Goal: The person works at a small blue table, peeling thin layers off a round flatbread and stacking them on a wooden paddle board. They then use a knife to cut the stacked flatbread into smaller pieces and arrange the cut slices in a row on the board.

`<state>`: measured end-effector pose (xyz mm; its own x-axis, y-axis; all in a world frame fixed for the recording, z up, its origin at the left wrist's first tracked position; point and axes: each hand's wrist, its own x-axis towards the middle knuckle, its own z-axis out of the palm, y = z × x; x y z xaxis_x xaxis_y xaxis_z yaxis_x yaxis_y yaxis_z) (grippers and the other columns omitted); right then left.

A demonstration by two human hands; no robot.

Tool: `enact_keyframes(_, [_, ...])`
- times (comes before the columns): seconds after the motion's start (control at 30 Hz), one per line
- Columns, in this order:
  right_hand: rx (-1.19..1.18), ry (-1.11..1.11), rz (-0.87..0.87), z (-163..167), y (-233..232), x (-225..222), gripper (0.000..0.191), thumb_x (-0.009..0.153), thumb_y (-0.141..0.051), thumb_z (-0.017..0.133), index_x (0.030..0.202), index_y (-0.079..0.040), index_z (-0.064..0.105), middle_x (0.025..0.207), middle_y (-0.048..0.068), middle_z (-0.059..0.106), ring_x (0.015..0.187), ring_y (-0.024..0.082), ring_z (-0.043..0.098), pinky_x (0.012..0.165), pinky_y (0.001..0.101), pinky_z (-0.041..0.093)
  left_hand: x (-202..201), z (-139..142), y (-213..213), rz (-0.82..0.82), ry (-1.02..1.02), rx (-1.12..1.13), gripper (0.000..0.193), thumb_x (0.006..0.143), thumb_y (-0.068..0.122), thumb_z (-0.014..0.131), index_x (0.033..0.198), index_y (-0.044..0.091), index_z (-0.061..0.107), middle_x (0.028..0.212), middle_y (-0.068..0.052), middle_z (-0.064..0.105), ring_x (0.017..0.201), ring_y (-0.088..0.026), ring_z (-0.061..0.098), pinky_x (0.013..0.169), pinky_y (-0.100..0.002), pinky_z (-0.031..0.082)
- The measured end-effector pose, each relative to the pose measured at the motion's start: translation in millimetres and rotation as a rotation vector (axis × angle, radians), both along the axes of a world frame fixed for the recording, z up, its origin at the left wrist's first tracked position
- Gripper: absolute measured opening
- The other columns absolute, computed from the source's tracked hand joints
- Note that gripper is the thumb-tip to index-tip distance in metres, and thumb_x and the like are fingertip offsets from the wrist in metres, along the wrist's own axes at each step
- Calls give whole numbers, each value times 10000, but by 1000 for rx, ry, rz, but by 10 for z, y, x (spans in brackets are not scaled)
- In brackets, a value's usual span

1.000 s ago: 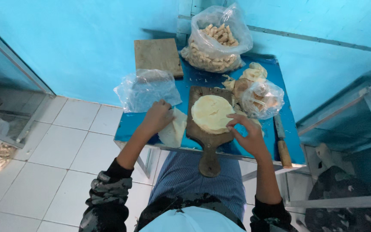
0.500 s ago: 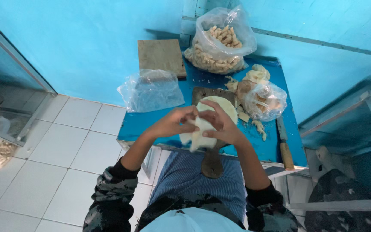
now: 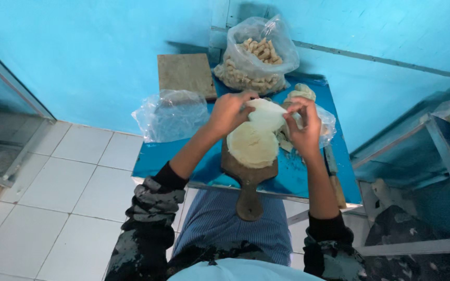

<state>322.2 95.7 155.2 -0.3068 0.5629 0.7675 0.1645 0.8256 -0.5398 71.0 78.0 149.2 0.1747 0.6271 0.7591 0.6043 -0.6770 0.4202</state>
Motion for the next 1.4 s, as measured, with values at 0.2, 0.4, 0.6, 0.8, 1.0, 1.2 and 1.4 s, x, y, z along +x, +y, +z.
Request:
enact_keyframes(0.2, [11,-280,-85,-516,-329,176,226,873,27,732,1045,-58,613,1097,120,683,1061,303,680,950,400,524,93,-654,-202,87,338,-94,55,765,125,744,814,118,721,808,-122,680,869,-359,658,834,-517,470])
enact_keyframes(0.4, [-148,-265,-121,-788,-488,172,312,874,-24,734,1163,-55,621,1066,108,706,1094,328,691,991,409,519,62,-848,-537,62,290,-94,83,805,135,729,879,120,697,891,-68,688,971,-310,661,975,-568,415])
enact_keyframes(0.6, [107,-248,-162,-822,-574,201,239,869,3,746,1054,-87,624,1163,135,701,1145,350,667,1034,437,505,50,-772,-761,73,299,-97,87,855,113,712,940,106,700,956,-68,698,1025,-303,650,1088,-632,357])
enact_keyframes(0.8, [104,-305,-134,-899,-685,229,306,874,35,722,1148,-86,658,1055,102,710,1091,311,691,1051,475,525,64,-747,-972,84,357,-66,151,847,132,698,995,102,706,1032,-67,710,1088,-295,643,1100,-675,330])
enact_keyframes(1.0, [-224,-85,-249,-857,-440,316,387,900,25,684,1269,-57,604,1038,94,771,937,211,767,840,333,600,37,-637,-972,22,246,-101,320,904,195,684,1201,76,683,1149,-123,691,1153,-337,618,1099,-668,325])
enact_keyframes(1.2, [-285,-168,-296,-904,-39,108,464,811,-18,768,1243,-56,600,931,100,759,791,202,747,689,326,589,231,-663,-613,-62,241,-80,343,978,232,643,1276,63,629,1381,-180,598,1344,-388,534,1120,-574,405])
enact_keyframes(1.4, [-173,-286,-352,-967,87,22,478,788,-3,785,1211,-69,573,843,97,726,744,240,721,667,391,554,301,-827,-321,-37,470,-145,605,963,380,618,1440,29,490,1572,-244,386,1466,-425,358,1138,-643,304])
